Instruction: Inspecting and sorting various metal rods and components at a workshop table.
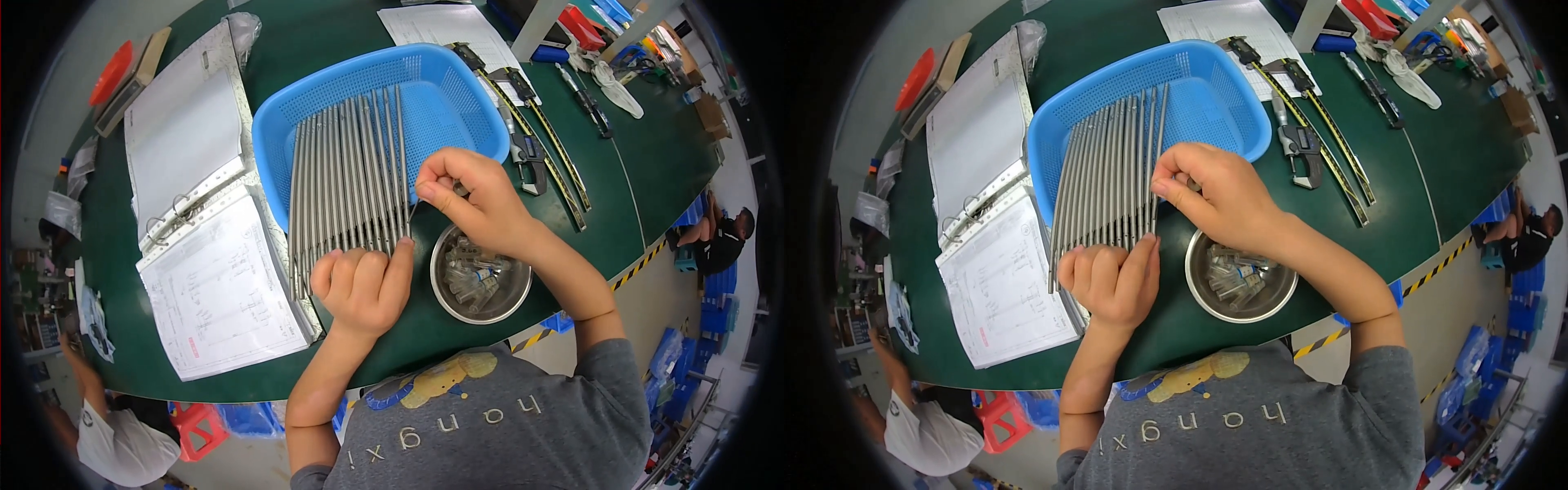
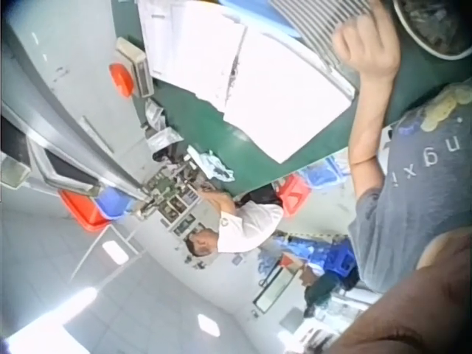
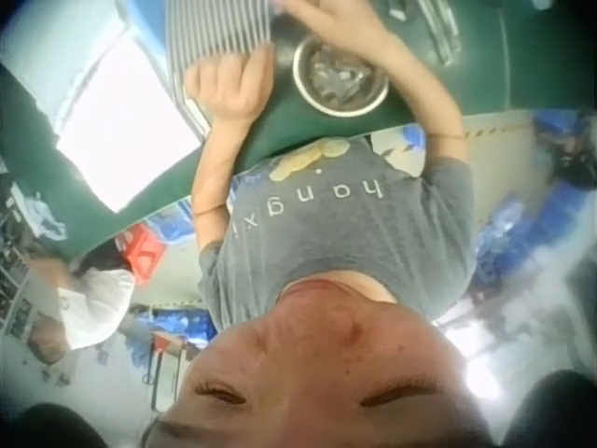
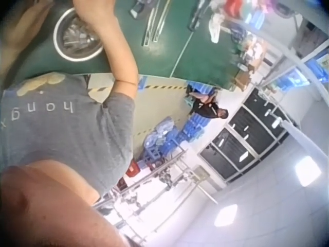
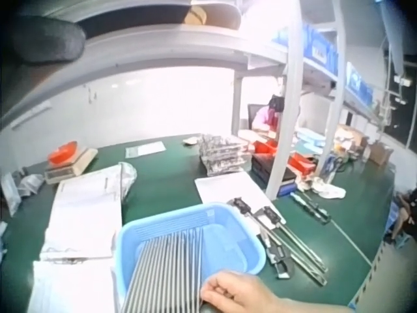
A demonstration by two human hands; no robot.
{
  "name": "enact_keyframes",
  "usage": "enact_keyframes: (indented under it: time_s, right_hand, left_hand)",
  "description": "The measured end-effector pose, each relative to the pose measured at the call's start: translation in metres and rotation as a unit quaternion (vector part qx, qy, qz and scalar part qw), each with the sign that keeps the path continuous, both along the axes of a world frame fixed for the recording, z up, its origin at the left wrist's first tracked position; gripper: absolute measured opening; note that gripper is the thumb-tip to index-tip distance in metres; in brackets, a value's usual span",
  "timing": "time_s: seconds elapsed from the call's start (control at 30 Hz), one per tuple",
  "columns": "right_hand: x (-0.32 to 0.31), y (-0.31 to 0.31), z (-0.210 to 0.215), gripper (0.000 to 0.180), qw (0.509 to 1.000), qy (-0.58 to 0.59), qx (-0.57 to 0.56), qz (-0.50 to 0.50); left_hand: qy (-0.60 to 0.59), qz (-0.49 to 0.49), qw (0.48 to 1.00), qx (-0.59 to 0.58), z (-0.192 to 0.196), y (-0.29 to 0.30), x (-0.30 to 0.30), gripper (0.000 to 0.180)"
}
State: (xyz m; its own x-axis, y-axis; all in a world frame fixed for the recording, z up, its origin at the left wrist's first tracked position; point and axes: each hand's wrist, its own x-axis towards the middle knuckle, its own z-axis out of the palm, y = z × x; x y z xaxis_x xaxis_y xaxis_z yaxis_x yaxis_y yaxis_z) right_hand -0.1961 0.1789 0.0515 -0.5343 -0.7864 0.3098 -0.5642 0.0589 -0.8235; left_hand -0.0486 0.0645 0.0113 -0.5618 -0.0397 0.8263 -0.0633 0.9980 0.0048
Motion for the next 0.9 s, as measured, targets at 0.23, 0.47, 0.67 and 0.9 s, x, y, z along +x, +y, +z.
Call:
enact_keyframes:
  time_s: [0.23, 0.47, 0.67, 0.9]
  right_hand:
    - [0.002, -0.005, 0.012, 0.011, 0.999, 0.035, 0.031, 0.003]
    - [0.005, -0.006, 0.018, 0.008, 0.989, 0.137, 0.035, 0.039]
    - [0.006, -0.002, 0.01, 0.007, 0.982, 0.178, 0.031, 0.047]
    - [0.011, -0.002, 0.009, 0.007, 0.976, 0.211, 0.051, 0.036]
  left_hand:
    - [0.004, 0.004, 1.0, -0.011, -0.003, -0.001, 0.002, 0.015]
    - [0.012, 0.0, 1.0, -0.011, -0.005, -0.001, 0.001, 0.015]
    - [0.023, 0.004, 1.0, -0.003, -0.005, 0.0, 0.0, 0.015]
    - [0.039, 0.001, 0.999, -0.002, -0.005, 0.0, -0.001, 0.015]
